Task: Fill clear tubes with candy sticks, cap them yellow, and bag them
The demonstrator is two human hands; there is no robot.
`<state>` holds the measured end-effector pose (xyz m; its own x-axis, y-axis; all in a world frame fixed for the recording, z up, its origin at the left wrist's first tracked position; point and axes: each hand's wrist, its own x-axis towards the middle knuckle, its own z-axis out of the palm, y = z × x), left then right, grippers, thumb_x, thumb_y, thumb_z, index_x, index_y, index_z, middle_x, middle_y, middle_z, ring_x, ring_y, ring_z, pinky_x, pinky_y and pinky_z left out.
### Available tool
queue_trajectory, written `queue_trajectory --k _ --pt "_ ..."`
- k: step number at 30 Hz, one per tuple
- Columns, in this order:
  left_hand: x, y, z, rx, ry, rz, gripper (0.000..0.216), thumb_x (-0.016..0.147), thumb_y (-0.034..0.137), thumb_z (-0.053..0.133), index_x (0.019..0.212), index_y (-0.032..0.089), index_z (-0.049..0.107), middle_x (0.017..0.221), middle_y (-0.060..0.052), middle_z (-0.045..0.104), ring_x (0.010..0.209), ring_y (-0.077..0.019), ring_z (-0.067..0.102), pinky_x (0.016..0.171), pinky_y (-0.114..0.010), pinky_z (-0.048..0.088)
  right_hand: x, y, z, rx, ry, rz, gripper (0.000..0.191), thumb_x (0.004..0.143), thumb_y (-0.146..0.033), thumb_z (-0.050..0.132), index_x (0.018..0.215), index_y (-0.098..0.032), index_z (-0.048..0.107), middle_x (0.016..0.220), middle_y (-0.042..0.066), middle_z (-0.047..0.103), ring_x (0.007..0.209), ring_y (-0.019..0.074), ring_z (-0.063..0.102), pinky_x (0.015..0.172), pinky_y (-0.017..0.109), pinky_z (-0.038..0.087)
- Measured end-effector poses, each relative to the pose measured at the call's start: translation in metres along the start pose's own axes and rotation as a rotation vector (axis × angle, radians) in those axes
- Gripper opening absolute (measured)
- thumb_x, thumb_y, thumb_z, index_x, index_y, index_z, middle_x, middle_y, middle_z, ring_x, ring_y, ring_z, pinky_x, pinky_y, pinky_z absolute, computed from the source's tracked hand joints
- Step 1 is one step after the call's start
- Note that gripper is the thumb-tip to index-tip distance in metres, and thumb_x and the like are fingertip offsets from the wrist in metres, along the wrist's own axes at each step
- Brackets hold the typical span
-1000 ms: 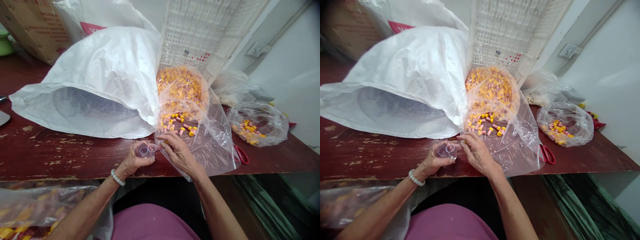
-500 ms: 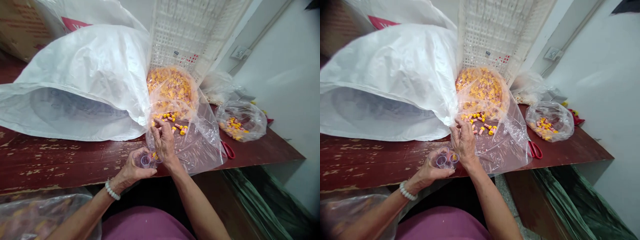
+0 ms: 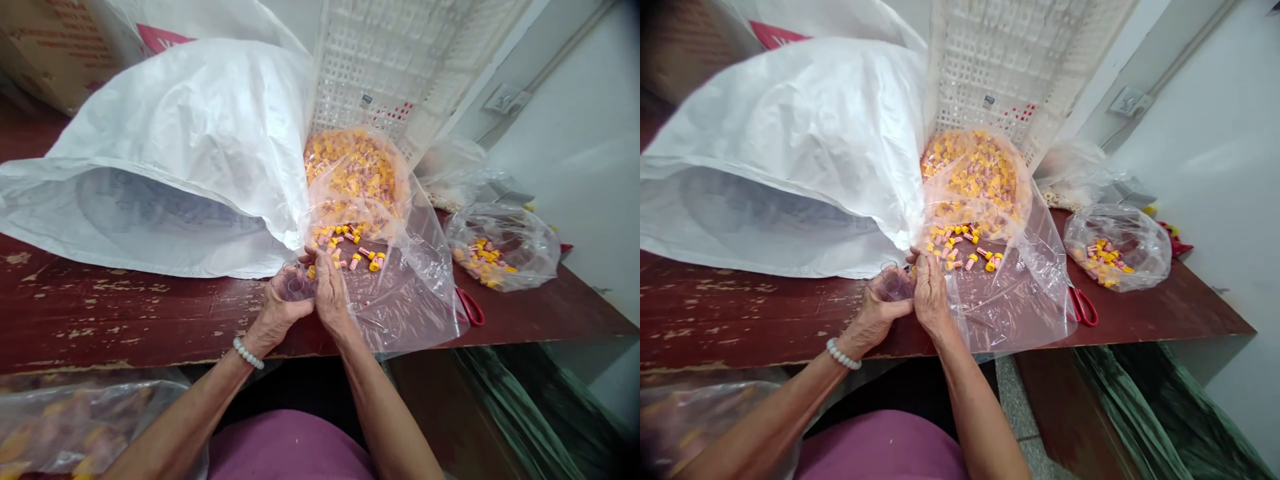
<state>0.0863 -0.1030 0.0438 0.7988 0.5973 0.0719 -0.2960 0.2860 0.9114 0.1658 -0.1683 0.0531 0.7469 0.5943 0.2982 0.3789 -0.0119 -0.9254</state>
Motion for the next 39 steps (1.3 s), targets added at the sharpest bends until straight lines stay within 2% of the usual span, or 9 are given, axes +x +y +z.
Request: queue_trajectory --k 7,11,15,18,21,29,33,36,39 --pt "-0.001 0.000 -0.002 -0.141 0.002 -0.057 0.043 0.047 0.005 0.077 0.075 0.018 0.047 0.082 0.003 0.063 0.072 -0.0124 0.060 0.067 -0.023 0.049 -0.006 0.002 0.001 -0.115 -0.009 -0.081 0.037 0.098 -0.034 0.026 0.112 -0.019 0.057 0.103 0.006 0.064 0.098 0.0139 0.059 0.091 0.029 0.044" --pt "0.000 -0.006 -0.011 -0.094 -0.022 -0.090 0.044 0.052 0.007 0.077 0.080 0.020 0.045 0.076 0.004 0.063 0.074 -0.0148 0.062 0.065 -0.025 0.050 0.004 0.009 -0.024 -0.300 0.038 -0.175 0.032 0.096 -0.033 0.034 0.110 -0.019 0.059 0.105 0.007 0.064 0.098 0.0156 0.059 0.086 0.030 0.046" --pt "0.002 -0.003 -0.021 0.041 -0.056 -0.027 0.041 0.054 0.009 0.077 0.078 0.019 0.045 0.077 0.002 0.062 0.080 -0.0168 0.064 0.068 -0.026 0.050 0.033 0.033 -0.077 -0.893 0.188 0.059 0.031 0.094 -0.024 0.033 0.115 -0.015 0.055 0.112 0.012 0.060 0.104 0.0187 0.055 0.088 0.034 0.044" --pt "0.000 0.001 -0.024 0.139 -0.077 0.012 0.038 0.055 0.009 0.076 0.075 0.018 0.045 0.072 0.003 0.059 0.076 -0.0161 0.064 0.068 -0.026 0.050 0.048 0.054 -0.107 -1.044 0.133 0.180 0.022 0.082 -0.019 0.053 0.100 -0.010 0.064 0.109 0.019 0.058 0.103 0.0284 0.054 0.087 0.041 0.043" --pt "-0.004 0.004 -0.022 0.161 -0.121 0.004 0.036 0.057 0.009 0.073 0.075 0.018 0.044 0.076 0.002 0.059 0.076 -0.0155 0.065 0.066 -0.024 0.050 0.047 0.066 -0.116 -1.094 0.094 0.236 0.021 0.082 -0.016 0.051 0.096 -0.011 0.066 0.101 0.019 0.060 0.096 0.0299 0.056 0.080 0.041 0.044" --pt "-0.006 0.004 -0.019 0.373 -0.061 -0.014 0.036 0.056 0.014 0.073 0.076 0.020 0.044 0.070 0.003 0.057 0.064 -0.0132 0.061 0.058 -0.023 0.048 0.035 0.072 -0.108 -1.114 0.100 0.221 0.025 0.085 -0.025 0.048 0.102 -0.013 0.062 0.101 0.018 0.058 0.095 0.0285 0.056 0.080 0.039 0.042" --pt "-0.005 -0.006 -0.026 0.441 -0.085 0.026 0.033 0.059 0.018 0.072 0.077 0.020 0.045 0.073 0.001 0.058 0.065 -0.0130 0.060 0.059 -0.023 0.046 0.034 0.069 -0.108 -1.053 0.134 0.199 0.027 0.086 -0.017 0.041 0.102 -0.010 0.061 0.101 0.019 0.059 0.092 0.0270 0.057 0.079 0.039 0.044" --pt "-0.005 -0.013 -0.030 0.471 -0.061 0.055 0.032 0.060 0.019 0.073 0.078 0.020 0.047 0.074 0.001 0.057 0.066 -0.0121 0.058 0.060 -0.022 0.045 0.021 0.045 -0.102 -0.953 0.180 0.144 0.030 0.087 -0.016 0.039 0.113 -0.010 0.054 0.105 0.016 0.060 0.093 0.0227 0.058 0.080 0.036 0.046" --pt "-0.003 -0.014 -0.031 0.515 -0.040 0.084 0.031 0.060 0.020 0.073 0.079 0.020 0.048 0.073 0.002 0.056 0.063 -0.0108 0.054 0.059 -0.021 0.043 -0.002 0.005 -0.088 -0.628 0.109 -0.031 0.028 0.089 -0.022 0.043 0.114 -0.017 0.051 0.102 0.009 0.062 0.087 0.0182 0.060 0.077 0.032 0.048"
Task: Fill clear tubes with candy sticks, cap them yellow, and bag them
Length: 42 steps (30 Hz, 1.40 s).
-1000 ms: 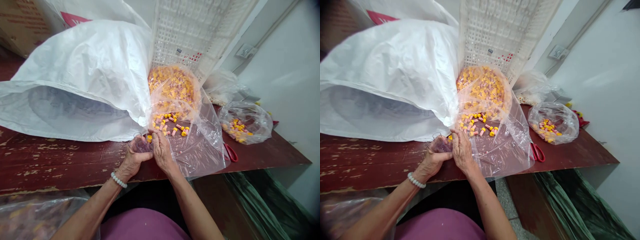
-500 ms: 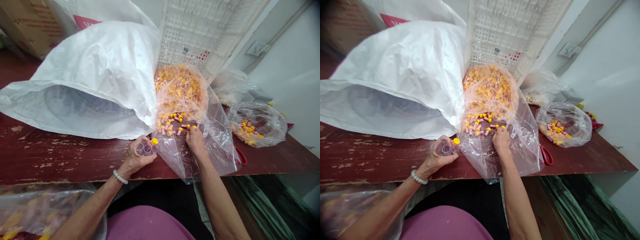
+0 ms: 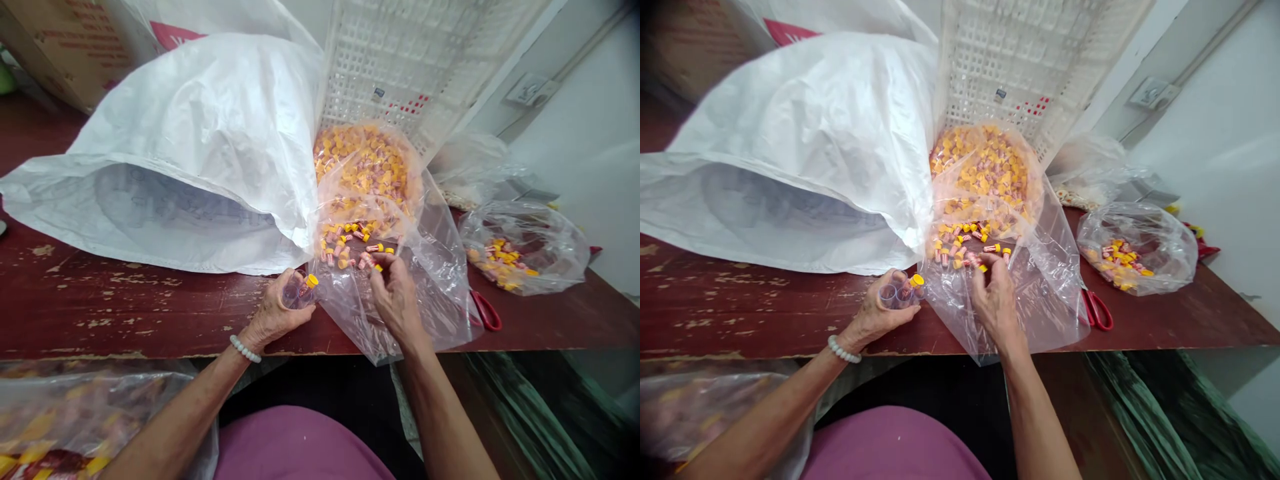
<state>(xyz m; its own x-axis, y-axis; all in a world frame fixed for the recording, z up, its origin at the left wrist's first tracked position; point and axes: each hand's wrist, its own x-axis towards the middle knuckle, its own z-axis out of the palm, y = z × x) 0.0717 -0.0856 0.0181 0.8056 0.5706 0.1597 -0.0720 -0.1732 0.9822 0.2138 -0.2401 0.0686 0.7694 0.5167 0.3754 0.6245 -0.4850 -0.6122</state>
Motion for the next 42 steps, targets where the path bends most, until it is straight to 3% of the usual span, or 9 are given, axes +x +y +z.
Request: queue_trajectory --k 4,9,12,17,23,28,35,38,42 --pt "0.002 0.005 -0.003 0.092 -0.042 0.061 0.030 0.061 0.019 0.072 0.079 0.019 0.049 0.071 0.003 0.054 0.062 -0.0102 0.051 0.060 -0.021 0.041 -0.026 -0.042 -0.008 0.208 -0.205 -0.325 0.024 0.086 -0.014 0.045 0.105 -0.020 0.058 0.102 0.007 0.061 0.096 0.0169 0.058 0.085 0.032 0.047" --pt "0.002 0.009 -0.005 0.198 -0.093 0.145 0.024 0.064 0.019 0.068 0.078 0.018 0.049 0.072 0.003 0.054 0.063 -0.0102 0.049 0.062 -0.022 0.039 -0.029 -0.051 -0.002 0.151 -0.275 -0.440 0.033 0.085 -0.011 0.047 0.114 -0.021 0.057 0.107 0.009 0.060 0.101 0.0200 0.055 0.089 0.039 0.047" --pt "0.000 0.007 -0.004 0.136 -0.071 0.111 0.025 0.062 0.019 0.069 0.078 0.018 0.050 0.072 0.003 0.055 0.063 -0.0104 0.050 0.061 -0.022 0.039 -0.016 -0.053 -0.006 0.202 -0.170 -0.379 0.029 0.088 -0.019 0.050 0.116 -0.023 0.057 0.110 0.008 0.062 0.103 0.0196 0.057 0.090 0.038 0.047" --pt "-0.001 0.004 -0.003 0.096 -0.119 0.092 0.027 0.060 0.018 0.070 0.078 0.018 0.050 0.071 0.003 0.056 0.060 -0.0101 0.049 0.058 -0.021 0.038 0.005 -0.061 0.013 0.228 0.269 -0.195 0.028 0.092 -0.029 0.045 0.118 -0.024 0.055 0.110 0.007 0.062 0.101 0.0196 0.058 0.089 0.038 0.047" --pt "0.001 0.003 -0.001 0.127 -0.114 0.130 0.029 0.057 0.013 0.070 0.077 0.019 0.049 0.068 0.004 0.055 0.058 -0.0097 0.049 0.056 -0.021 0.039 0.011 -0.053 0.056 0.091 0.080 -0.281 0.031 0.094 -0.029 0.040 0.121 -0.019 0.052 0.114 0.011 0.059 0.108 0.0192 0.053 0.093 0.036 0.044" --pt "0.003 0.002 -0.002 -0.065 -0.061 0.027 0.036 0.057 0.014 0.073 0.080 0.019 0.045 0.070 0.005 0.053 0.061 -0.0099 0.054 0.058 -0.021 0.041 0.050 0.007 0.031 -0.328 -0.022 0.014 0.034 0.091 -0.012 0.036 0.120 -0.015 0.054 0.120 0.013 0.058 0.113 0.0188 0.051 0.097 0.034 0.038" --pt "0.006 -0.001 -0.006 -0.051 -0.075 -0.003 0.038 0.055 0.011 0.073 0.079 0.019 0.044 0.072 0.004 0.054 0.064 -0.0106 0.054 0.059 -0.021 0.041 0.073 0.086 0.013 -0.401 -0.116 0.166 0.021 0.076 -0.011 0.053 0.090 -0.010 0.069 0.095 0.017 0.065 0.097 0.0269 0.059 0.087 0.038 0.042" --pt "0.007 0.001 -0.005 -0.031 -0.091 -0.020 0.038 0.055 0.009 0.072 0.078 0.019 0.043 0.072 0.003 0.055 0.064 -0.0103 0.053 0.060 -0.022 0.041 0.069 0.082 0.010 -0.352 -0.068 0.176 0.022 0.076 -0.013 0.052 0.093 -0.010 0.067 0.097 0.016 0.064 0.095 0.0264 0.060 0.085 0.039 0.044" --pt "0.007 0.005 -0.003 -0.022 -0.105 -0.022 0.037 0.055 0.007 0.070 0.077 0.018 0.042 0.071 0.004 0.055 0.063 -0.0095 0.050 0.059 -0.022 0.041 0.043 0.033 0.015 -0.108 0.019 0.139 0.024 0.085 -0.028 0.049 0.103 -0.015 0.057 0.087 0.007 0.065 0.080 0.0191 0.063 0.076 0.035 0.050"
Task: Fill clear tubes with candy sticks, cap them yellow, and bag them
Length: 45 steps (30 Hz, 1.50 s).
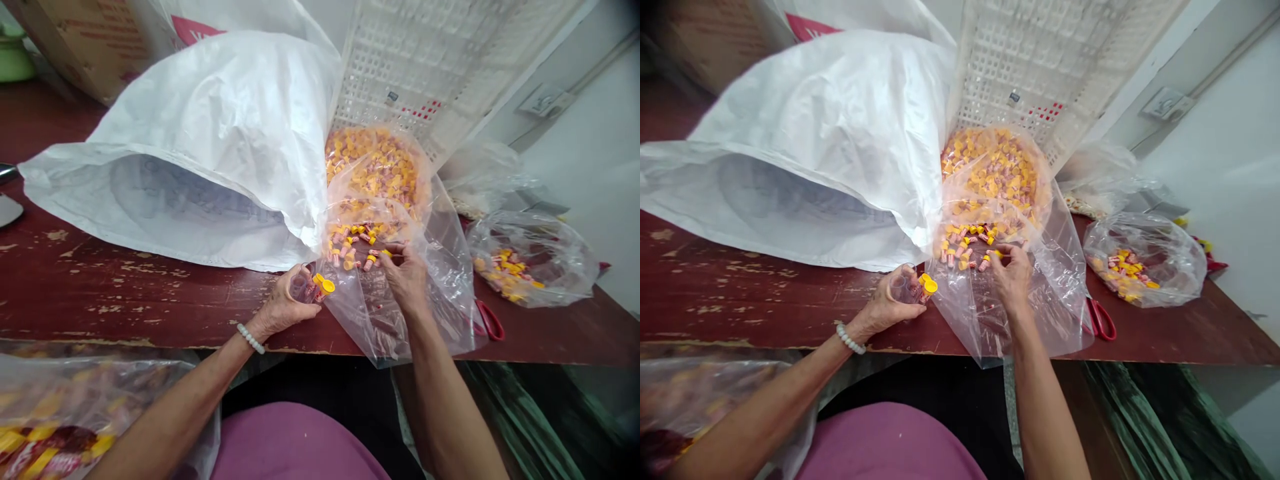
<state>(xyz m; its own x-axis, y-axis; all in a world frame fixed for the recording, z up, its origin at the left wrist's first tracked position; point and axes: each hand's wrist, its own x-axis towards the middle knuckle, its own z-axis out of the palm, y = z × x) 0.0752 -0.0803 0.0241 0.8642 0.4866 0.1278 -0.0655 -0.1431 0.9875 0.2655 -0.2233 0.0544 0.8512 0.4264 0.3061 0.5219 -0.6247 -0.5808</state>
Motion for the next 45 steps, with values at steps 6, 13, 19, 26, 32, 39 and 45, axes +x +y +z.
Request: queue_trajectory --k 6,13,19,26,32,39,45 --pt "0.000 0.006 -0.001 0.016 -0.008 0.033 0.034 0.055 0.007 0.068 0.078 0.017 0.045 0.070 0.004 0.053 0.062 -0.0091 0.048 0.059 -0.022 0.041 -0.067 -0.084 0.014 0.643 0.011 -0.289 0.014 0.081 -0.029 0.063 0.091 -0.022 0.056 0.092 0.003 0.062 0.084 0.0150 0.062 0.075 0.031 0.052" --pt "0.001 0.004 -0.003 -0.019 -0.001 0.038 0.033 0.055 0.013 0.071 0.079 0.016 0.048 0.071 0.004 0.051 0.061 -0.0096 0.046 0.056 -0.023 0.040 -0.073 -0.083 0.007 0.201 -0.099 -0.613 0.032 0.077 -0.041 0.067 0.101 -0.021 0.059 0.116 0.010 0.055 0.111 0.0234 0.051 0.096 0.043 0.040" --pt "0.000 0.005 -0.003 -0.034 0.026 -0.028 0.037 0.051 0.005 0.068 0.082 0.015 0.051 0.074 0.004 0.054 0.065 -0.0099 0.048 0.061 -0.022 0.042 -0.080 -0.072 0.013 -0.121 -0.203 -0.695 0.073 0.059 -0.056 0.074 0.117 -0.019 0.050 0.138 0.015 0.041 0.125 0.0337 0.036 0.100 0.051 0.028" --pt "0.004 -0.006 -0.006 -0.050 0.044 0.021 0.040 0.052 0.008 0.070 0.086 0.016 0.051 0.080 0.003 0.054 0.072 -0.0115 0.049 0.066 -0.023 0.043 -0.098 -0.081 0.044 -0.065 -0.111 -0.624 0.057 0.059 -0.031 0.068 0.112 -0.018 0.051 0.128 0.012 0.052 0.116 0.0287 0.044 0.099 0.045 0.029" --pt "0.003 -0.011 -0.005 -0.106 0.104 -0.026 0.038 0.053 0.009 0.070 0.083 0.018 0.049 0.076 0.004 0.053 0.067 -0.0097 0.048 0.062 -0.021 0.041 -0.085 -0.084 0.024 -0.004 -0.197 -0.643 0.059 0.063 -0.039 0.071 0.116 -0.023 0.053 0.134 0.008 0.047 0.122 0.0287 0.041 0.101 0.045 0.032" --pt "0.002 -0.002 -0.004 -0.218 0.087 -0.091 0.041 0.051 0.011 0.073 0.079 0.019 0.043 0.065 0.008 0.050 0.056 -0.0075 0.048 0.053 -0.018 0.036 -0.006 -0.001 0.023 0.006 0.001 -0.051 0.029 0.079 -0.034 0.057 0.102 -0.018 0.065 0.113 0.013 0.055 0.108 0.0256 0.052 0.094 0.044 0.041" --pt "0.001 -0.003 -0.004 -0.163 -0.007 -0.039 0.038 0.056 0.010 0.070 0.077 0.019 0.040 0.066 0.005 0.052 0.063 -0.0102 0.054 0.055 -0.019 0.038 0.009 0.019 0.027 0.117 -0.023 0.039 0.013 0.074 -0.025 0.058 0.081 -0.016 0.064 0.087 0.009 0.066 0.079 0.0211 0.062 0.080 0.040 0.048"
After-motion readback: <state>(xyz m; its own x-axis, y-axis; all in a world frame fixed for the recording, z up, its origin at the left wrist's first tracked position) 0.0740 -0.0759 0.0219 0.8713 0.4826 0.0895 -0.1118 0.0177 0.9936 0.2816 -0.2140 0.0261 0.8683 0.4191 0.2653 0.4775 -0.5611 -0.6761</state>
